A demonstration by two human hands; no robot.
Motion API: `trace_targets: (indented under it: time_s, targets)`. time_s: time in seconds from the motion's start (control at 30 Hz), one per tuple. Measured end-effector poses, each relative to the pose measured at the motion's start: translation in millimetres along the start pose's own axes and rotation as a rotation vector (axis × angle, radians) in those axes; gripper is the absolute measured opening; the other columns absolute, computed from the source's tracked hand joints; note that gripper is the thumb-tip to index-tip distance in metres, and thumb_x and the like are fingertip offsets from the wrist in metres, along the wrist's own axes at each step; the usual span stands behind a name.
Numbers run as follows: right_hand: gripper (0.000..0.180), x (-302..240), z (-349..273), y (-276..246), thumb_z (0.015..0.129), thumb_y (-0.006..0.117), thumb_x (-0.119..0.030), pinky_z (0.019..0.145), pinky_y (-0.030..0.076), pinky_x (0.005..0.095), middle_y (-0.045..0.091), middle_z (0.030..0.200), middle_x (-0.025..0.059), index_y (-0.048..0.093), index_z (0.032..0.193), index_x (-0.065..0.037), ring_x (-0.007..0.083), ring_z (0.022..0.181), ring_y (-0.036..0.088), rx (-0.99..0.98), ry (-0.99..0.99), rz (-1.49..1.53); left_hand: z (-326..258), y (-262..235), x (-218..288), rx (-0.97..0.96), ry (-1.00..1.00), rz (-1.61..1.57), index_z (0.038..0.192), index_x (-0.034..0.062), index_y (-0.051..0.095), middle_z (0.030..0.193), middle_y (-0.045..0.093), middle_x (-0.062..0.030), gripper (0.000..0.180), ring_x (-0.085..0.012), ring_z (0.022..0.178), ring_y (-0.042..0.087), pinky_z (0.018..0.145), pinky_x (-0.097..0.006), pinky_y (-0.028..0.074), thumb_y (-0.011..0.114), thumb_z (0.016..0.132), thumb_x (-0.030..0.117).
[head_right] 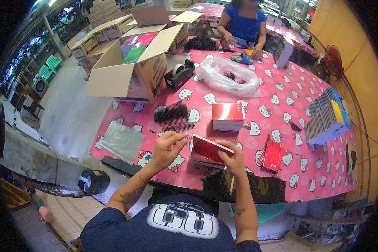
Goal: The person packages red notebooks by hand. The person takes a stack of red notebooks, aligns them, places them into a clear plastic bag, and then folds the bag closed using a blue tool to secure the packaging.
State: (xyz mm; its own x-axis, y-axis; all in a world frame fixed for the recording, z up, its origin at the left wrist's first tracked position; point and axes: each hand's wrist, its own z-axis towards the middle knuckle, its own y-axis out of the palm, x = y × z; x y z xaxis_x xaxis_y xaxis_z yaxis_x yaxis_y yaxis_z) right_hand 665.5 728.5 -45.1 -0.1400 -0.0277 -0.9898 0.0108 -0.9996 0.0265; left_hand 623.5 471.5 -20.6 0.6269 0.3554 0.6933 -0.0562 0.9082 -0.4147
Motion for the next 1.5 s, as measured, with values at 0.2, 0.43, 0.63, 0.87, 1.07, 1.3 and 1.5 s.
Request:
trace_targets:
  time_s: [0.2,0.43,0.63,0.87,1.07,1.3,1.5]
  targets:
    - [0.030,3,1,-3,0.087,0.060,0.002,0.090,0.050,0.0289,0.069,0.107,0.0053,0.068,0.116,-0.001,0.0125,0.100,0.062,-0.012,-0.005,-0.040,4,-2,-9,-0.048,0.006,0.040,0.098,0.0054,0.074,0.076,0.064,-0.0100,0.014,-0.0241,0.066,0.061,0.059,-0.035,0.047,0.071,0.087,0.014]
    - [0.030,4,1,-4,0.086,0.060,0.003,0.090,0.049,0.0286,0.070,0.106,0.0047,0.068,0.114,-0.001,0.0122,0.100,0.062,-0.014,-0.004,-0.035,21,-8,-14,-0.118,0.045,0.149,0.103,0.0054,0.073,0.077,0.063,-0.0082,0.016,-0.0191,0.065,0.061,0.058,-0.032,0.048,0.071,0.089,0.013]
    - [0.028,0,1,-3,0.086,0.061,0.003,0.091,0.049,0.0289,0.070,0.106,0.0042,0.068,0.113,-0.002,0.0122,0.100,0.062,-0.056,0.019,-0.032,42,-12,-11,-0.216,0.173,0.063,0.102,0.0108,0.069,0.080,0.063,-0.0079,0.018,-0.0297,0.070,0.063,0.067,-0.040,0.050,0.070,0.089,0.023]
    - [0.034,7,1,-13,0.086,0.061,0.005,0.088,0.049,0.0271,0.068,0.108,0.0037,0.066,0.120,-0.002,0.0104,0.099,0.062,-0.119,0.065,-0.037,60,-6,-5,-0.484,0.232,0.107,0.106,0.0078,0.065,0.091,0.060,-0.0133,0.025,-0.0331,0.080,0.063,0.069,-0.040,0.050,0.061,0.095,0.030]
    - [0.036,8,2,-10,0.087,0.059,0.005,0.090,0.050,0.0274,0.069,0.109,0.0044,0.066,0.122,-0.001,0.0114,0.101,0.062,-0.117,0.053,0.015,37,24,-8,-0.287,0.373,0.651,0.133,0.0069,0.052,0.139,0.048,-0.0144,0.062,-0.0358,0.137,0.038,0.111,-0.060,0.021,0.062,0.089,0.049]
    - [0.037,17,3,-14,0.087,0.059,0.005,0.092,0.048,0.0277,0.070,0.111,0.0063,0.065,0.123,-0.001,0.0120,0.103,0.062,-0.094,0.003,-0.074,-15,45,-9,-0.069,0.357,0.619,0.148,0.0000,0.036,0.154,0.034,-0.0191,0.068,-0.0347,0.148,0.025,0.118,-0.062,0.002,0.052,0.098,0.044]
    - [0.038,14,3,-13,0.086,0.058,0.006,0.095,0.048,0.0286,0.068,0.114,0.0047,0.064,0.124,-0.001,0.0132,0.106,0.062,-0.134,0.014,-0.033,43,17,-8,-0.360,0.337,0.345,0.102,0.0165,0.066,0.092,0.068,0.0013,0.014,-0.0191,0.096,0.066,0.114,-0.060,0.022,0.065,0.093,0.026]
